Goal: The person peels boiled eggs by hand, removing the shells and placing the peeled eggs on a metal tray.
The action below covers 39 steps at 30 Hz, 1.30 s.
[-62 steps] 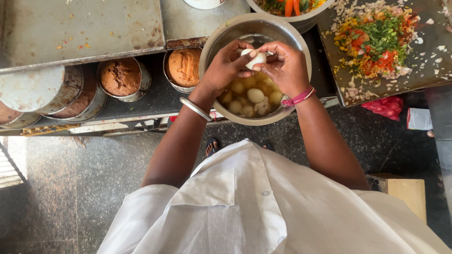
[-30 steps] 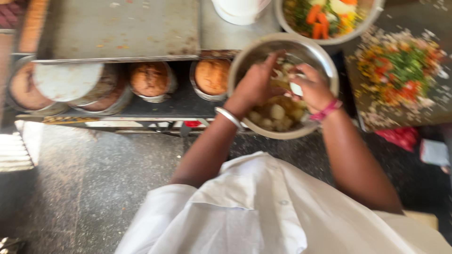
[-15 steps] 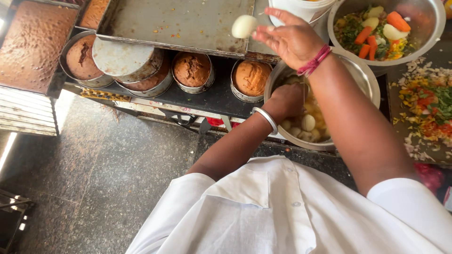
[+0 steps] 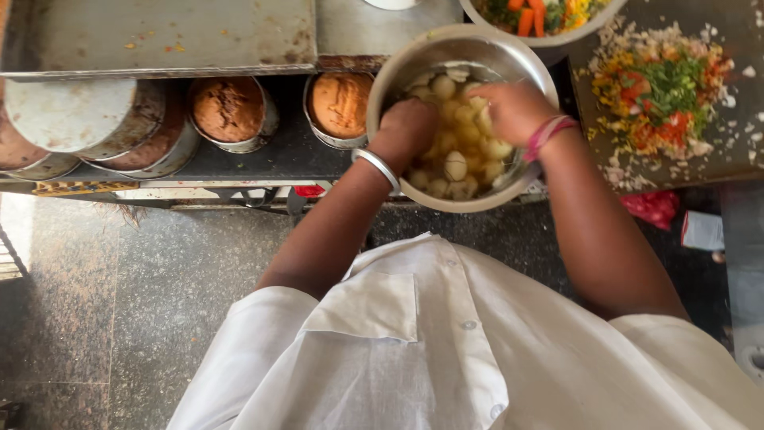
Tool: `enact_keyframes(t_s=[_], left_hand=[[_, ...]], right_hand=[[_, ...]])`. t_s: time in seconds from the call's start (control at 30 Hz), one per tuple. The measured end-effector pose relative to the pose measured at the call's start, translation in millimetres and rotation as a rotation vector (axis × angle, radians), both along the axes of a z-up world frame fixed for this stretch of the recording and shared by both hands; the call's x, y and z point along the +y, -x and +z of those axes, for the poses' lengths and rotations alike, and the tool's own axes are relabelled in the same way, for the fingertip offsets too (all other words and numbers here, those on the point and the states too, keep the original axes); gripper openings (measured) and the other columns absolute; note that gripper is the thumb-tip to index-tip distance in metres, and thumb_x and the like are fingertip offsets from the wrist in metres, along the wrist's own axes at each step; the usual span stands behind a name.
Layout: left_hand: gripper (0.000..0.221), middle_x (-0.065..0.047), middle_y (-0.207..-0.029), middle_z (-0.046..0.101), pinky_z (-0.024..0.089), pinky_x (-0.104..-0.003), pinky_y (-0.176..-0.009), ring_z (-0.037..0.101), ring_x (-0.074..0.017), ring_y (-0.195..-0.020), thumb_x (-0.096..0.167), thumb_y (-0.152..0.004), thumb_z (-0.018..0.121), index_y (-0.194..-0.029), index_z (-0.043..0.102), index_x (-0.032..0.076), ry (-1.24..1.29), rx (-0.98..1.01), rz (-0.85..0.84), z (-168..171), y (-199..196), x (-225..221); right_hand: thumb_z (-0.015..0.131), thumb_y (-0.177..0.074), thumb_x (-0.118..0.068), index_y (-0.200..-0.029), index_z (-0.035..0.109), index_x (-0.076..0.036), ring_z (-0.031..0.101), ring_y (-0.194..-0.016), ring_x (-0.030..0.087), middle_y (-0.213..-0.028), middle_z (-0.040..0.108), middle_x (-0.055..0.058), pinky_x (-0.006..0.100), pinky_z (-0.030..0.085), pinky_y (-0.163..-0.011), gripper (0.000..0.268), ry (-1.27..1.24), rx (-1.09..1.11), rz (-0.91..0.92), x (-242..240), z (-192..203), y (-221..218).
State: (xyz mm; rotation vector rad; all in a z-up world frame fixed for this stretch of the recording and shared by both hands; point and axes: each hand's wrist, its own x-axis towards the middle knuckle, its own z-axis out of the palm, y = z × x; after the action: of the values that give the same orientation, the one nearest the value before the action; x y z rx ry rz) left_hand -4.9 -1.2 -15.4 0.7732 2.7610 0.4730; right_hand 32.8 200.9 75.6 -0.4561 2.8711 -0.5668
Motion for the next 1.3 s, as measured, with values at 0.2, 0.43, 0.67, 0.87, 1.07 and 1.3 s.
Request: enact_keyframes(t_s=[0.2,0.43,0.67,0.87,1.07,1.3], left_hand=[[0.023,-0.022,-0.103,0.074,0.061,-0.045,-0.081,0.074,-0.0358,-0.097,0.010,-0.088,0.063,-0.110,0.067,0.005,0.000,0.067,-0.023,5.4,-4.4,-4.9],[0.013,-0.023,-0.101,0.071,0.059,-0.048,-0.077,0.072,-0.0386,-0.091,0.010,-0.084,0.065,-0.095,0.071,0.006,-0.107,0.186,0.009,18.3,-8.5,-6.3],[0.015,-0.024,-0.102,0.071,0.058,-0.048,-0.083,0.071,-0.0391,-0.094,0.010,-0.085,0.065,-0.099,0.071,0.006,-0.116,0.130,0.000,18.8,-3.6,-6.1],[0.018,-0.023,-0.105,0.070,0.058,-0.048,-0.084,0.071,-0.0387,-0.097,0.013,-0.087,0.068,-0.104,0.071,0.006,-0.112,0.109,-0.018,23.9,-6.3,-6.8],[0.023,-0.024,-0.106,0.069,0.058,-0.048,-0.085,0.071,-0.0385,-0.097,0.017,-0.086,0.073,-0.106,0.071,0.005,-0.123,0.129,-0.034,31.6,-9.8,-9.0],[0.025,-0.024,-0.106,0.069,0.056,-0.049,-0.085,0.070,-0.0394,-0.097,0.017,-0.086,0.073,-0.110,0.072,0.007,-0.130,0.090,-0.027,32.6,-12.4,-8.0]], right_hand=[[0.067,-0.090,-0.004,-0.125,0.069,-0.009,0.073,-0.098,0.029,-0.111,0.075,0.018,0.040,0.057,-0.092,0.035,-0.308,-0.218,0.050,-21.9,6.0,-14.1],[0.071,-0.093,-0.019,-0.110,0.079,-0.013,0.073,-0.089,0.027,-0.113,0.073,0.015,0.042,0.057,-0.092,0.020,-0.174,-0.084,0.091,-7.7,59.4,-37.7],[0.064,-0.101,-0.032,-0.099,0.081,-0.009,0.075,-0.084,0.025,-0.096,0.080,0.013,0.042,0.059,-0.084,0.029,-0.482,-0.580,0.314,-32.3,41.8,-37.1],[0.070,-0.091,-0.022,-0.100,0.079,-0.007,0.075,-0.078,0.022,-0.092,0.079,0.009,0.036,0.057,-0.074,0.020,0.088,-0.286,0.428,19.6,73.7,-33.9],[0.070,-0.099,-0.018,-0.109,0.074,-0.004,0.074,-0.085,0.019,-0.098,0.077,0.007,0.032,0.056,-0.076,0.017,0.225,-0.016,0.255,47.1,146.5,-53.3],[0.071,-0.099,-0.017,-0.111,0.073,-0.004,0.073,-0.085,0.021,-0.097,0.075,0.008,0.034,0.055,-0.076,0.018,0.155,-0.009,0.084,87.7,136.7,-74.6]])
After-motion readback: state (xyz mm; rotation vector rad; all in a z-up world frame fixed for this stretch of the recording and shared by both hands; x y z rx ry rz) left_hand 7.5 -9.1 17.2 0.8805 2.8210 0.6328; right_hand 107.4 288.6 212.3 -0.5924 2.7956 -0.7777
